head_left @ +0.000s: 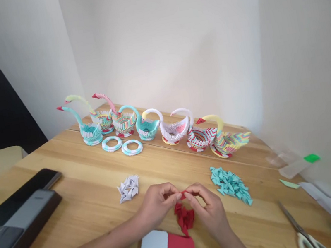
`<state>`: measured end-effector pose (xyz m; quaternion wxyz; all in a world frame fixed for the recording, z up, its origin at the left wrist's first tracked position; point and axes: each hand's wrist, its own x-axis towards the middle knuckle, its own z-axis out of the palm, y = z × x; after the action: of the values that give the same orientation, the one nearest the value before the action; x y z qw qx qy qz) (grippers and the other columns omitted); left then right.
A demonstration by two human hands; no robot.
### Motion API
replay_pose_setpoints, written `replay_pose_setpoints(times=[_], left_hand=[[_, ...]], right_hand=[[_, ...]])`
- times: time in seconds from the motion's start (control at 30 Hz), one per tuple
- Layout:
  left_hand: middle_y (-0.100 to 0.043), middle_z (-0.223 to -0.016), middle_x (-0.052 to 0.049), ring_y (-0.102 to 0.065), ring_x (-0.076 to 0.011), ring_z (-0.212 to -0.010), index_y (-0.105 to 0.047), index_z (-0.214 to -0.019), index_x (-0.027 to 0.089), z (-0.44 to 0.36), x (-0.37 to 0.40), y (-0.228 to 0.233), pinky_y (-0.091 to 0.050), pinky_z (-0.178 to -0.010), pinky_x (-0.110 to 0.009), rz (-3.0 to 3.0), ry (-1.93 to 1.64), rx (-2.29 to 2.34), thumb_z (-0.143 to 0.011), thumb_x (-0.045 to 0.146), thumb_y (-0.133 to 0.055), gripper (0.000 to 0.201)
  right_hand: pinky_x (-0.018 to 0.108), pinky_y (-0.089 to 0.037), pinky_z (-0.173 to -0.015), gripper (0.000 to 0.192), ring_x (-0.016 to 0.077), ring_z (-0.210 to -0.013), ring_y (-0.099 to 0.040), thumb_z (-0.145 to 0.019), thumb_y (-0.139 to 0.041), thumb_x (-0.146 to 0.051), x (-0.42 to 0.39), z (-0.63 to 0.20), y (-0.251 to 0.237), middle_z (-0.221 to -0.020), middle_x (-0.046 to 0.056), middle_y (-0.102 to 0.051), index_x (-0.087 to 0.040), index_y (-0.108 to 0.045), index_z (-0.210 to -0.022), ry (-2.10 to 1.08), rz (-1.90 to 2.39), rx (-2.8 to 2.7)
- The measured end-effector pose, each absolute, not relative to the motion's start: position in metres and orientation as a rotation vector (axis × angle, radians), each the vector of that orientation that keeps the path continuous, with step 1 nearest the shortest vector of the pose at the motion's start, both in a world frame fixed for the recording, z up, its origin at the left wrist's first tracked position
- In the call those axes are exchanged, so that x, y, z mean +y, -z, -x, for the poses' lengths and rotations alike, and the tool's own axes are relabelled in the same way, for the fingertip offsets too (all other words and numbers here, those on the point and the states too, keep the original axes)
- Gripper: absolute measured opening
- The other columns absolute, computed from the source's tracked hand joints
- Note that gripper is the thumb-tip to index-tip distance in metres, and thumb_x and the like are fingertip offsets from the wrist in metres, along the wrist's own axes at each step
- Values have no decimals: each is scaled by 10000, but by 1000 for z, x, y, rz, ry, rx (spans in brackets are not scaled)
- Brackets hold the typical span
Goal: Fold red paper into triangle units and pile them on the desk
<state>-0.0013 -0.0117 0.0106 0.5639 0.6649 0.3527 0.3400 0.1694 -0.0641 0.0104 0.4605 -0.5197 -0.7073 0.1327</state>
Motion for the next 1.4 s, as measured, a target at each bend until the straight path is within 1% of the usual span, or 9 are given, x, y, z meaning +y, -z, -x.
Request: replay_pose_setpoints(times=[0.1, 0.23, 0.5, 0.67, 0.87, 1.07, 1.17, 1.23, 1.4], left_hand=[[-703, -678, -38, -586, -144, -621, -700, -732, 126, 2, -12, -8, -419, -607, -227, -1648, -780, 864, -820, 311, -602, 227], [-719, -683, -25, -614, -141, -630, -721, -719, 142, 3, -14, -5, -417, -619, -215, -1758, -774, 865, -837, 289, -607, 220], [-700, -644, -22, -620, -147, -615, -698, -646, 154, 0, -17, 2, -434, -631, -219, -1858, -777, 788, -871, 237, -562, 276], [-708, -672, -30, -624, -158, -648, -695, -672, 163, 1, -17, 1, -438, -670, -236, -1935, -769, 736, -902, 252, -513, 307], [-708, -689, -29, -624, -152, -643, -709, -719, 150, 0, -17, 1, -453, -634, -223, -1731, -761, 758, -838, 263, -586, 205], [-699, -657, -61, -623, -167, -613, -674, -660, 129, 0, -17, -2, -476, -619, -256, -1444, -766, 687, -775, 387, -655, 283], [-682, -628, -52, -606, -160, -606, -665, -635, 131, 2, -16, -7, -462, -633, -259, -1469, -772, 727, -790, 391, -640, 303], [-676, -630, -43, -600, -158, -616, -672, -654, 130, 4, -15, -9, -452, -636, -254, -1516, -747, 740, -805, 371, -620, 289], [-690, -654, -30, -612, -161, -639, -669, -677, 142, 5, -14, -9, -440, -640, -244, -1630, -692, 742, -833, 308, -575, 246]], right_hand=[[226, -479, -625, 108, 145, -671, -644, -911, -560, -225, -63, -170, -10, -745, 1, -682, -214, -660, -873, -332, 1255, -1787], [223, -451, -592, 157, 132, -613, -621, -923, -553, -230, -66, -170, -11, -683, -10, -660, -210, -651, -803, -259, 1261, -1837], [232, -357, -486, 280, 109, -460, -500, -913, -555, -233, -65, -170, -11, -526, -36, -521, -202, -544, -636, 28, 1224, -1941], [242, -302, -459, 315, 100, -428, -425, -903, -547, -196, -67, -168, -12, -497, -48, -443, -209, -482, -594, 118, 1211, -1952], [241, -293, -464, 331, 95, -434, -408, -903, -542, -183, -67, -168, -10, -500, -56, -415, -209, -444, -588, 118, 1204, -1937], [229, -362, -492, 303, 110, -488, -504, -936, -500, -224, -65, -170, -13, -545, -32, -510, -199, -554, -639, -122, 1236, -1906], [241, -449, -566, 276, 147, -619, -612, -964, -432, -286, -64, -173, -15, -693, 12, -647, -198, -668, -851, -317, 1267, -1838], [255, -483, -602, 263, 166, -678, -643, -952, -459, -331, -64, -175, -15, -765, 29, -687, -198, -686, -959, -393, 1270, -1803], [266, -493, -620, 123, 162, -657, -642, -893, -592, -261, -65, -172, -14, -737, 24, -696, -214, -703, -867, -399, 1271, -1793]])
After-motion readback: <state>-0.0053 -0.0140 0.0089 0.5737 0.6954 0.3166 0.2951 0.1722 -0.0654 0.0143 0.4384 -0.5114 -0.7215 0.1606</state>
